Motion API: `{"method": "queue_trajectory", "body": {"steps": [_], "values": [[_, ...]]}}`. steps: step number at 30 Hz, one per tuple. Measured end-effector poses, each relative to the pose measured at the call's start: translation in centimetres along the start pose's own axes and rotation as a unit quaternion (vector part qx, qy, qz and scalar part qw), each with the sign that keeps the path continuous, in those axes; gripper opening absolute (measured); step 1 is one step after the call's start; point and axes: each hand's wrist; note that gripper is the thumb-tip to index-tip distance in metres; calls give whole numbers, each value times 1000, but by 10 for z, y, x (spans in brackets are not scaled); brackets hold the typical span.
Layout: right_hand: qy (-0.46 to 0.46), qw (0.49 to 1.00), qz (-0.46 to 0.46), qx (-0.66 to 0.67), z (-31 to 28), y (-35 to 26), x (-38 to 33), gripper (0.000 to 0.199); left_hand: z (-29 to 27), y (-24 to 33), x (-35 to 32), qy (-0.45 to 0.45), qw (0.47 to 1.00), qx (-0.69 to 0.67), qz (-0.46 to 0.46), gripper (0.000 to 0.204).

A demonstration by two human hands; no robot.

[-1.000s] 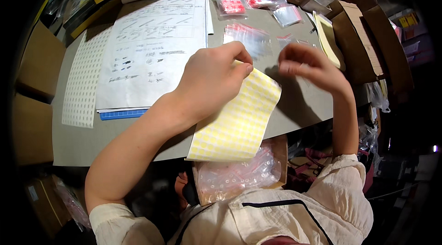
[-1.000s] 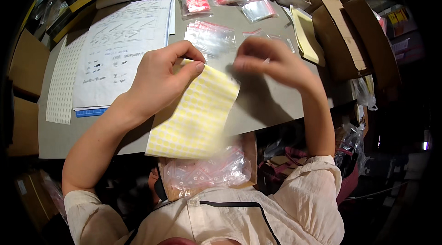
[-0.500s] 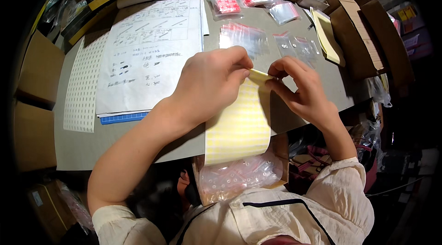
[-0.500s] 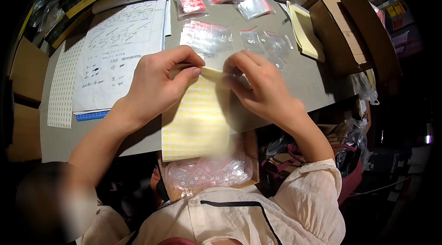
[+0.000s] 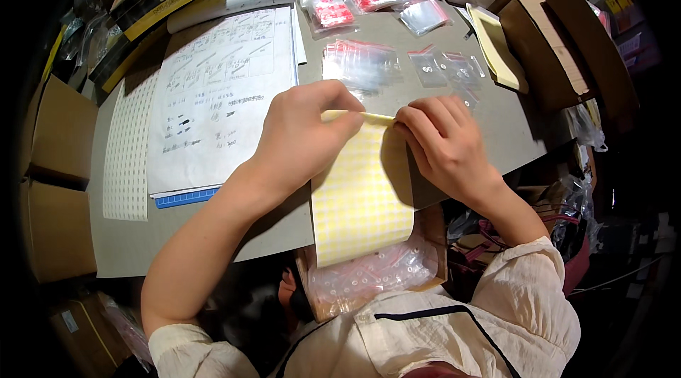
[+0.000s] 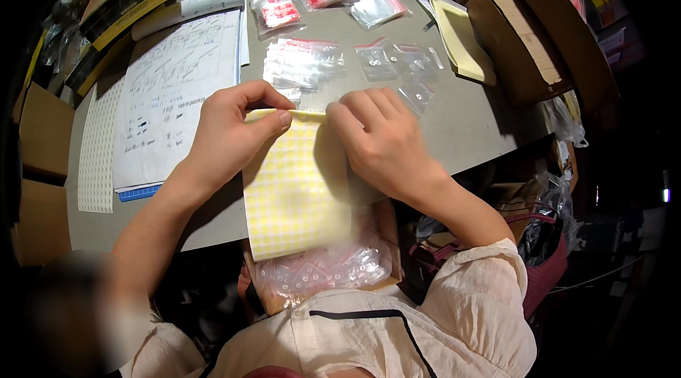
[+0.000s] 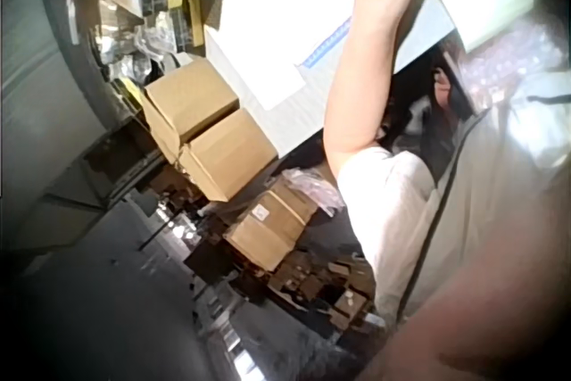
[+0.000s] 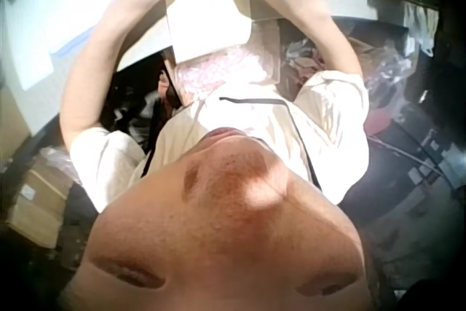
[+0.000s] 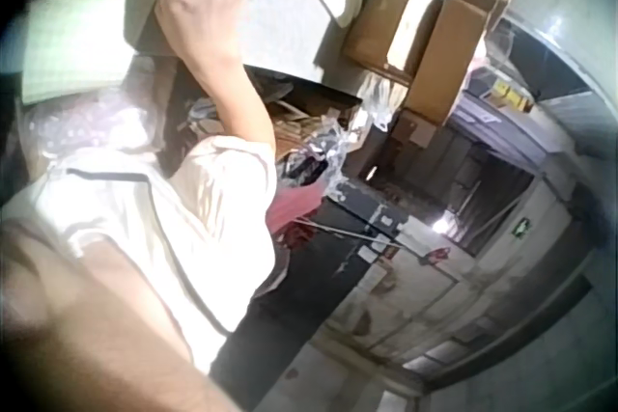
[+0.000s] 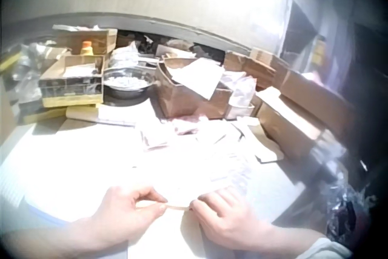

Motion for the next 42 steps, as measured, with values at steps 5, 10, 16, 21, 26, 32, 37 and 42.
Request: {"method": "queue_trajectory", "body": {"steps": [5,10,16,21,26,32,37,42], "values": [[20,997,-70,18,-1,3,-1,22,-5,-2,5,-23,997,-38,-56,15],[43,982,43,177,-3,29,31,17,-7,-10,8,-5,997,-41,-65,16],[-202,933,234,183,45,91,66,26,-6,-5,8,-5,998,-19,-64,17],[-224,943,221,108,42,101,59,38,-4,-2,7,-5,999,8,-44,19],[-331,890,301,91,3,82,45,47,-5,0,3,1,999,31,-44,21],[-215,924,312,-49,-27,61,-5,38,-3,-3,5,3,1000,14,-28,20],[-227,944,241,5,-41,52,-20,34,-10,-5,7,-78,996,-19,-51,19],[-292,913,275,81,-60,47,-5,33,-12,3,6,-116,991,-13,-62,19]]}}
Point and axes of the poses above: each hand's wrist, its own x-axis towards the middle knuckle, its own z-axis out of the palm, y = z × x, and after that the axes turned 8 degrees about y, right-handed
